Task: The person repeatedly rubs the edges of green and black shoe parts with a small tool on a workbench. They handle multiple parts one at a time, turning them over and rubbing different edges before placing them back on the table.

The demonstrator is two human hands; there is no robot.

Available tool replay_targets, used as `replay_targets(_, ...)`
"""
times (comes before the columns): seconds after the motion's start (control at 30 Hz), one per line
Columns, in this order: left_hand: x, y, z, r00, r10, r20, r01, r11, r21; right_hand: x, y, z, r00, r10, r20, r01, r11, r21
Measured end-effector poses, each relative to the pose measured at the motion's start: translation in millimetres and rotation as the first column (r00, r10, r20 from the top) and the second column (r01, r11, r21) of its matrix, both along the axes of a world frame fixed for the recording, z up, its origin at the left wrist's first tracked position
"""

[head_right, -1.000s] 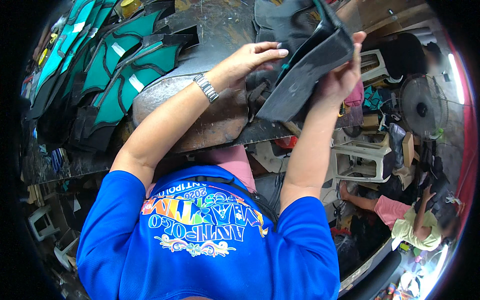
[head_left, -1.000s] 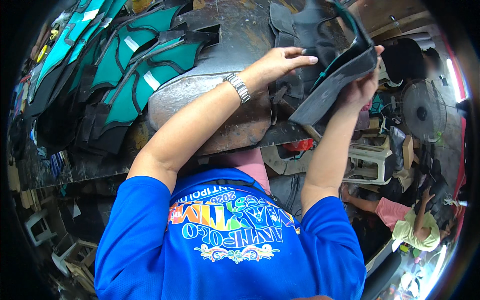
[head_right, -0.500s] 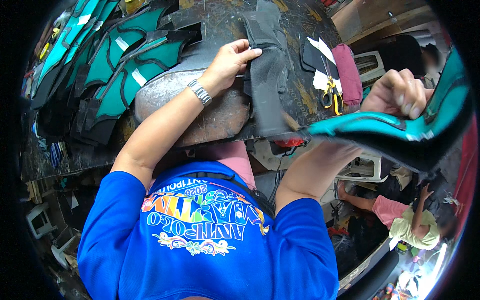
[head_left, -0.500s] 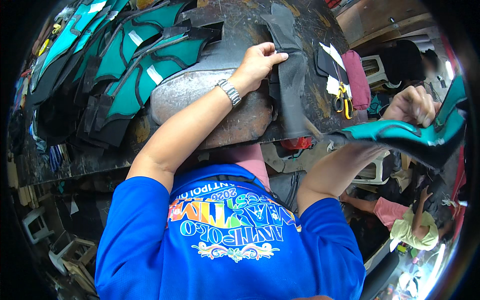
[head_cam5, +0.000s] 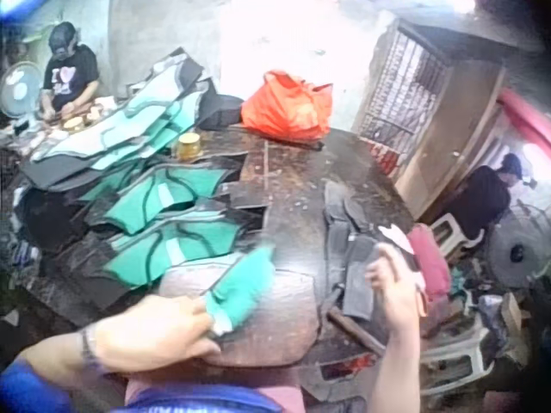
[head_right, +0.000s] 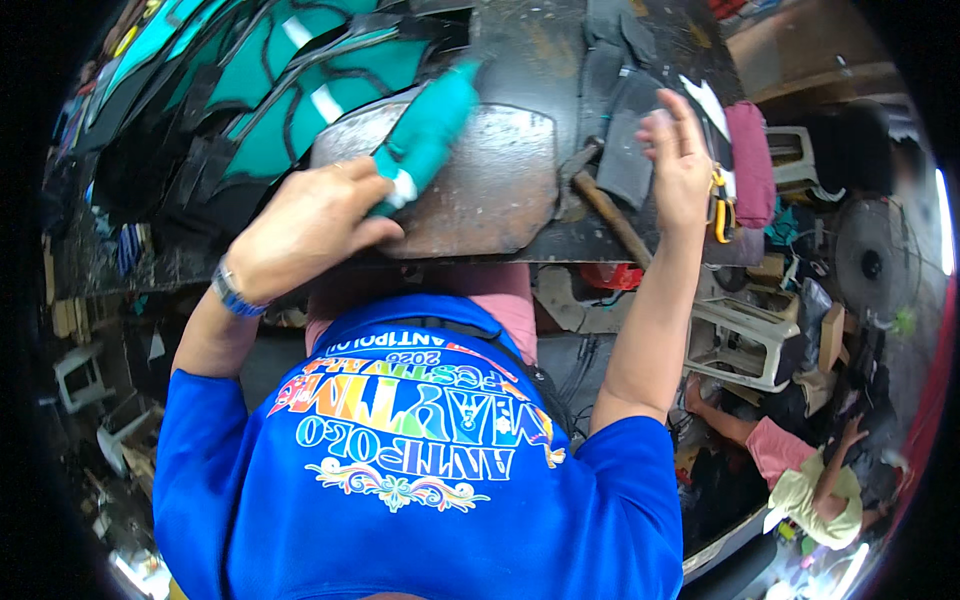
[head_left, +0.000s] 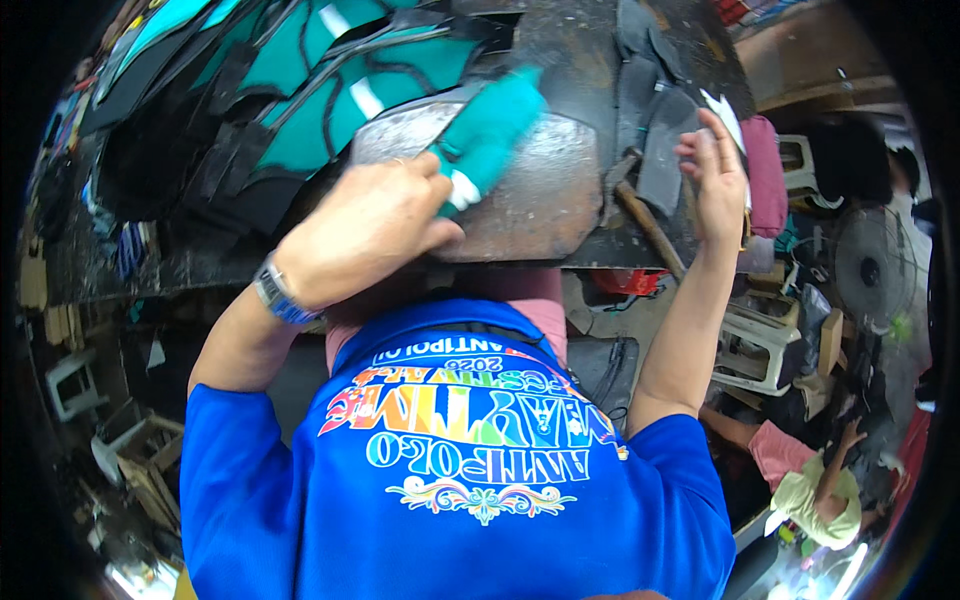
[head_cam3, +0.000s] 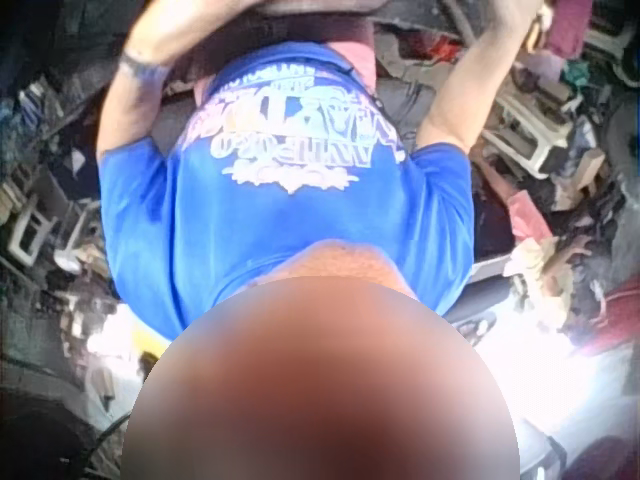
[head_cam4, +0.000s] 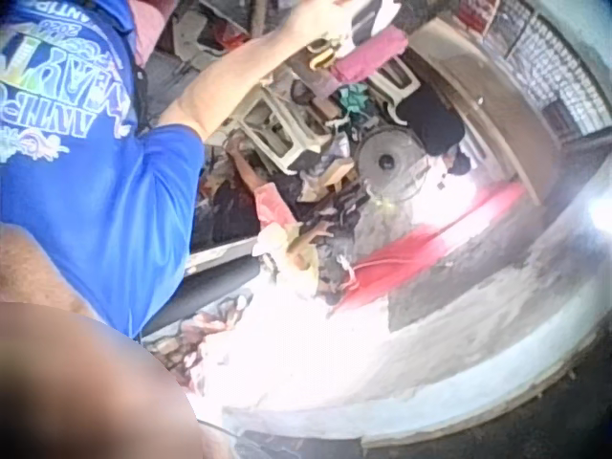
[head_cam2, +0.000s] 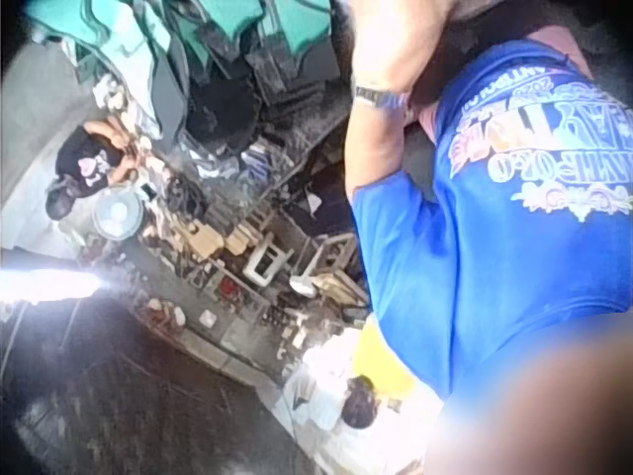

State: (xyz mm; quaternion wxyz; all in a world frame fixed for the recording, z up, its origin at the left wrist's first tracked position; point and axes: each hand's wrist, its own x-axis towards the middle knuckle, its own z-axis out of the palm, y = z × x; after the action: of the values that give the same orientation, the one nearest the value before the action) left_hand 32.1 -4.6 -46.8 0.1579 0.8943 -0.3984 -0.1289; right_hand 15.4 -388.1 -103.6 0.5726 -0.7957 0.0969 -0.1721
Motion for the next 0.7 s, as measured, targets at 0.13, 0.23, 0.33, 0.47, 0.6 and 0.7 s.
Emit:
replay_targets(0.13, 8.8, 5.5, -26.5, 0.993, -0.096, -0.073, 0.085, 0.987, -0.136, -12.1, 78.2, -24.5, 0.971, 0.232, -0.066, -0.204, 0.936, 0.288)
replay_targets(0.23, 31.6, -3.6, -39.3, 0.998, 0.042, 0.054, -0.024, 0.954, -0.299, -8.3, 107.1, -32.7, 0.961, 0.270, -0.053, -0.222, 0.875, 0.431)
replay_targets(0.33, 44.0, -21.0, -49.5, 0.973, 0.195, 0.125, -0.125, 0.897, -0.424, -10.4, 127.9, -36.2, 0.966, 0.226, 0.128, -0.260, 0.836, 0.483)
replay_targets(0.47, 53.8, -35.9, -51.8, 0.964, -0.077, -0.253, -0.058, 0.872, -0.485, -26.2, 139.4, -14.7, 0.979, 0.085, 0.187, -0.179, 0.799, 0.573)
replay_targets(0.6, 51.8, -42.5, -50.8, 0.797, -0.318, -0.514, 0.003, 0.852, -0.523, -56.6, 131.4, 13.8, 0.964, 0.131, 0.229, -0.206, 0.916, 0.343)
replay_targets(0.7, 55.5, -48.4, -48.5, 0.918, -0.100, -0.383, 0.003, 0.969, -0.246, -62.7, 132.6, 5.3, 0.985, 0.142, -0.093, -0.124, 0.976, 0.181)
